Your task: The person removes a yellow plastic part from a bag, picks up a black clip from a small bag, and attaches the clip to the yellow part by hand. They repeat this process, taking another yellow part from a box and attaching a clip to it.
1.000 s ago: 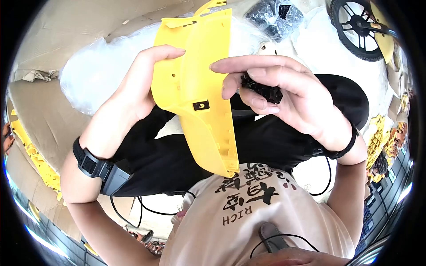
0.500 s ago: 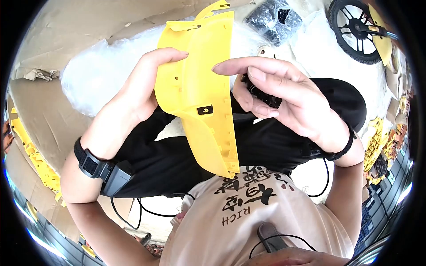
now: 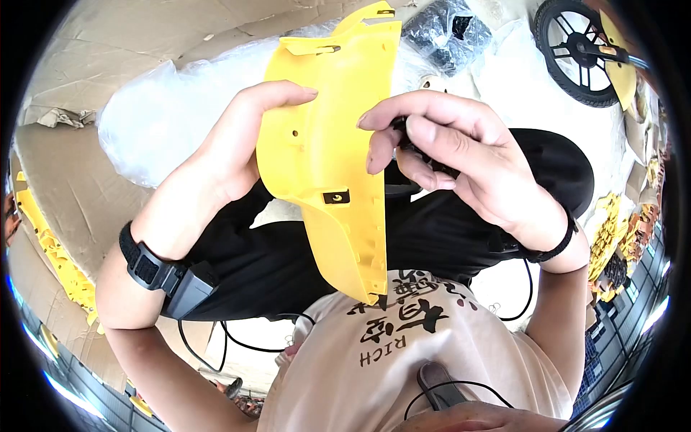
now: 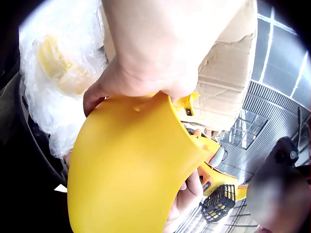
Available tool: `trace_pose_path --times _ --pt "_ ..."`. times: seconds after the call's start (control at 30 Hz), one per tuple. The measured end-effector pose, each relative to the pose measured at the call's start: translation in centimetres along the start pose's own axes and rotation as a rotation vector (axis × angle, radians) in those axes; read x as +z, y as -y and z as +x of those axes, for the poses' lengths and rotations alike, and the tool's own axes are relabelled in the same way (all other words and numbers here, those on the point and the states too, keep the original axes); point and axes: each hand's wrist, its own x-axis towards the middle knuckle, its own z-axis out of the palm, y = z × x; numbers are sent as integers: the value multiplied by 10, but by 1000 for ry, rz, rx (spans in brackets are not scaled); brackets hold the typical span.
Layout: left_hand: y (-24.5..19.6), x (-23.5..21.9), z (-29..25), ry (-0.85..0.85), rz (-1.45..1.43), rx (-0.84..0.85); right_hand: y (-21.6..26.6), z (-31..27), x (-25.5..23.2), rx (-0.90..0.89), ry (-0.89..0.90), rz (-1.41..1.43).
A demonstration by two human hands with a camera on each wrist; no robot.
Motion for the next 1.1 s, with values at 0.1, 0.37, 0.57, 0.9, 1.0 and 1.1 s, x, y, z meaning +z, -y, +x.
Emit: trace_pose_path --times 0.1,0.37,0.57,0.9,1.0,1.1 --pt "0 0 0 12 3 1 -1 2 -3 -1 1 61" --pt "2 3 -1 90 -35 7 -2 1 0 -19 -115 -102" --pt "7 12 -5 164 -9 39 -4 3 -1 -32 -124 -142" --pt "9 29 -13 309 38 123 -6 7 1 26 -214 -16" --pt "13 28 -12 308 62 182 -9 7 -1 65 -216 22" --pt "15 25 -10 310 89 201 -12 7 -2 63 -199 18"
